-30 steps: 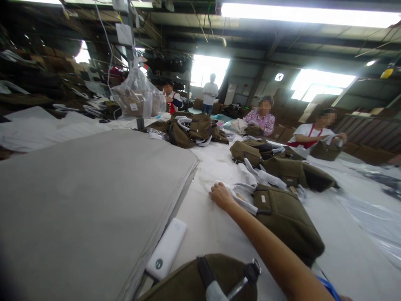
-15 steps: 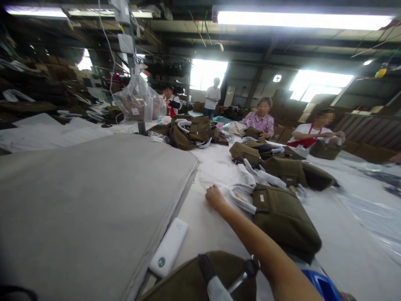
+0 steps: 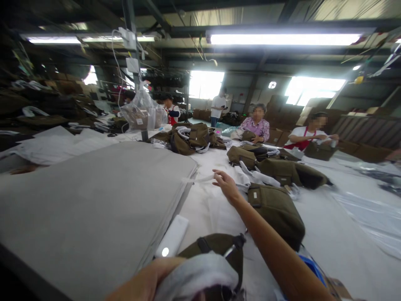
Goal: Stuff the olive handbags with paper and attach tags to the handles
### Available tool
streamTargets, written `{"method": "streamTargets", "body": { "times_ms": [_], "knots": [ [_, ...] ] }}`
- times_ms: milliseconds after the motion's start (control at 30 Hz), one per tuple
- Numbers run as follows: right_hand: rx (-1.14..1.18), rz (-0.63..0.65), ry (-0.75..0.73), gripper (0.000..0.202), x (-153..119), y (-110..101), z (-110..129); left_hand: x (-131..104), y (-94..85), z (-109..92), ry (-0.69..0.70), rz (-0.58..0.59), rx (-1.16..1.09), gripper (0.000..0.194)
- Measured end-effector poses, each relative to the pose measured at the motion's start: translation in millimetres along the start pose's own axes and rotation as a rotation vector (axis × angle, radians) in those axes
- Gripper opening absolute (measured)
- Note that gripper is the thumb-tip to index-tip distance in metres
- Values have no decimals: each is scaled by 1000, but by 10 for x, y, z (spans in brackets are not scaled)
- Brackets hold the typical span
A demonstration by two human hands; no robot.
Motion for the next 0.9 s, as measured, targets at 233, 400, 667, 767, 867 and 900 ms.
{"method": "streamTargets", "body": {
  "times_ms": [233, 400, 667, 767, 867, 900],
  "knots": [
    [392, -330, 26, 39, -908, -935, 1105, 273, 122, 76, 26, -183, -239, 46],
    [344, -569, 58, 37, -1656, -1145, 1520, 237, 187, 64, 119, -238, -186, 55],
    [133, -758, 116, 33, -2273, -1086, 1628, 131, 404, 72, 63, -187, -122, 71],
    [-7, -789, 106, 31, -2320, -1050, 1677, 103, 495, 59, 76, -108, -70, 83],
    [-135, -813, 92, 29, -2315, -1033, 1716, 81, 563, 48, 93, -22, -2, 91],
    [-147, -815, 88, 28, -2310, -1028, 1723, 77, 572, 48, 95, -25, 15, 87]
  ]
}}
Point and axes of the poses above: each hand's wrist, its own x-axis towards the middle knuckle, its own y-axis out of the palm, z = x × y, the point moved 3 cm from there along x, towards the middle knuckle, and after that the axes turned 10 degrees about -y, right-handed, at the moved point
